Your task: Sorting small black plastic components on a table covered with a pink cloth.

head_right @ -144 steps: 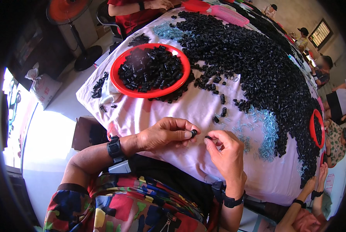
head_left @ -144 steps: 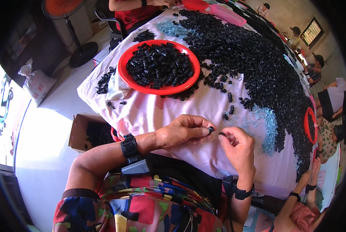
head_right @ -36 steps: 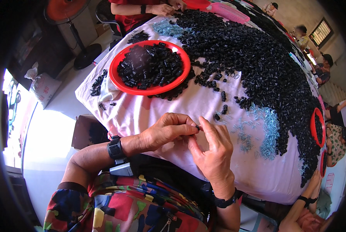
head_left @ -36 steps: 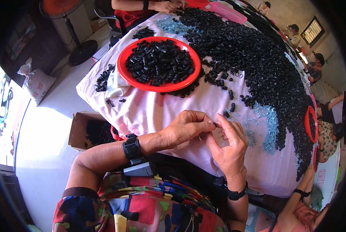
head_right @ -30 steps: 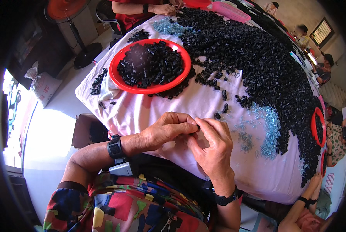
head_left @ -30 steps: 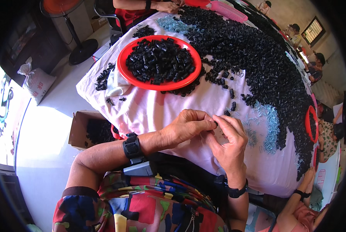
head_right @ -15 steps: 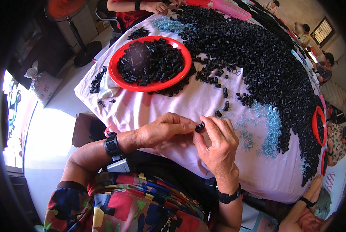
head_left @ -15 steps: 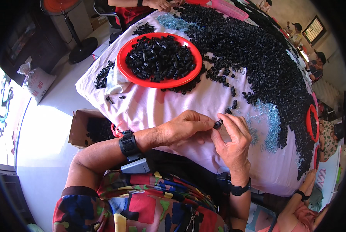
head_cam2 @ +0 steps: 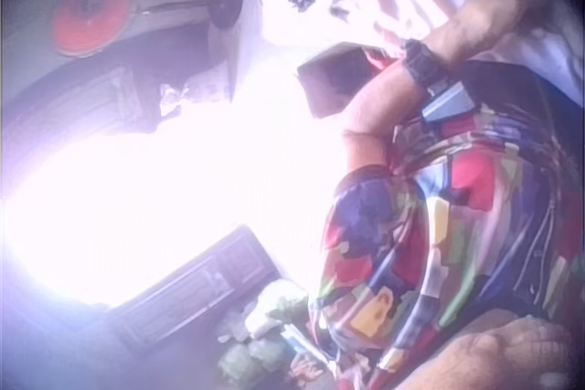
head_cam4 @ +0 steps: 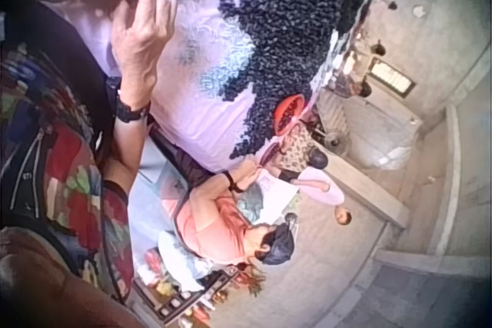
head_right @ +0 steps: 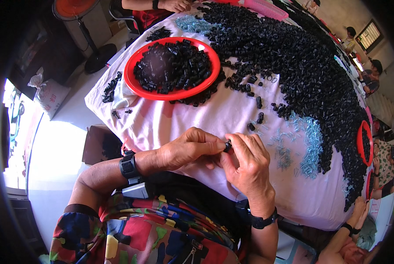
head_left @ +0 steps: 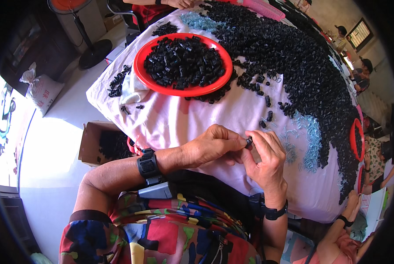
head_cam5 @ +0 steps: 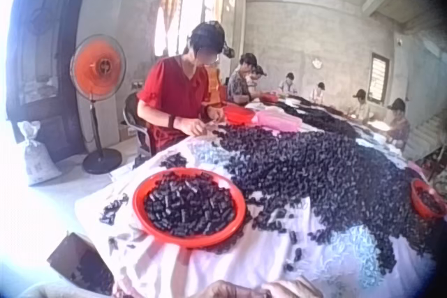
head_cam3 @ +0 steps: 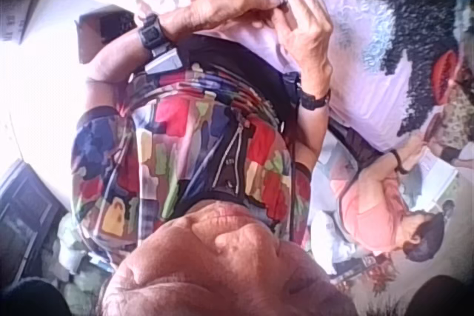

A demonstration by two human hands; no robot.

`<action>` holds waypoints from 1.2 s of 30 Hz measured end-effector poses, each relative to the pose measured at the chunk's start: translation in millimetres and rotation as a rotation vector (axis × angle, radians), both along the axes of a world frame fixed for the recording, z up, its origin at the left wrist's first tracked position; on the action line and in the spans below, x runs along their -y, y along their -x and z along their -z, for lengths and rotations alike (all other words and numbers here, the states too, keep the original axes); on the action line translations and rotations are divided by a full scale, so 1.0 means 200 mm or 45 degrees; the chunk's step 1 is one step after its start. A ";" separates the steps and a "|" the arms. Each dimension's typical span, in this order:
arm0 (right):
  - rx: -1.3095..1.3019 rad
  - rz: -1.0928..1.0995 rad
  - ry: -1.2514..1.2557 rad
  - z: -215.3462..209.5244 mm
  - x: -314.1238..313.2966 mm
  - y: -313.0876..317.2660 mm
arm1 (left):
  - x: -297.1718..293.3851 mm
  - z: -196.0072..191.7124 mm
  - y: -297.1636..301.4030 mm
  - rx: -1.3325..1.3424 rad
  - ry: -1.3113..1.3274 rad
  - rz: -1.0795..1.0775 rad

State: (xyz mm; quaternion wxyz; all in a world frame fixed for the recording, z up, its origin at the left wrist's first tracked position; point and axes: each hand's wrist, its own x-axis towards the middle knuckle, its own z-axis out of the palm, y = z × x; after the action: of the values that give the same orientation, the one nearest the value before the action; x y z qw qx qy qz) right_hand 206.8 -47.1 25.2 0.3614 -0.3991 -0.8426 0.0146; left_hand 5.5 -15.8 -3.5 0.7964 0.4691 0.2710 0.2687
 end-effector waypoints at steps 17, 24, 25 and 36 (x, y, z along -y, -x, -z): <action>0.022 0.001 0.092 0.00 -0.01 0.04 | 0.01 -0.01 -0.03 -0.006 0.054 -0.120; 0.027 0.052 0.022 -0.03 0.00 0.04 | 0.01 -0.01 -0.03 0.037 0.071 -0.094; -0.003 0.079 0.036 -0.04 0.00 0.03 | 0.00 -0.01 -0.03 0.103 0.181 -0.065; -0.056 0.033 -0.086 0.00 0.01 0.01 | -0.02 -0.01 -0.02 0.239 0.261 0.059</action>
State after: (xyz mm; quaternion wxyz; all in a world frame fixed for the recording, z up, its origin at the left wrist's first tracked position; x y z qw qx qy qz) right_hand 205.5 -49.2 25.4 0.3933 -0.3970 -0.8292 -0.0097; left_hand 9.8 -12.7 -1.5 0.8680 0.3643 0.2105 0.2638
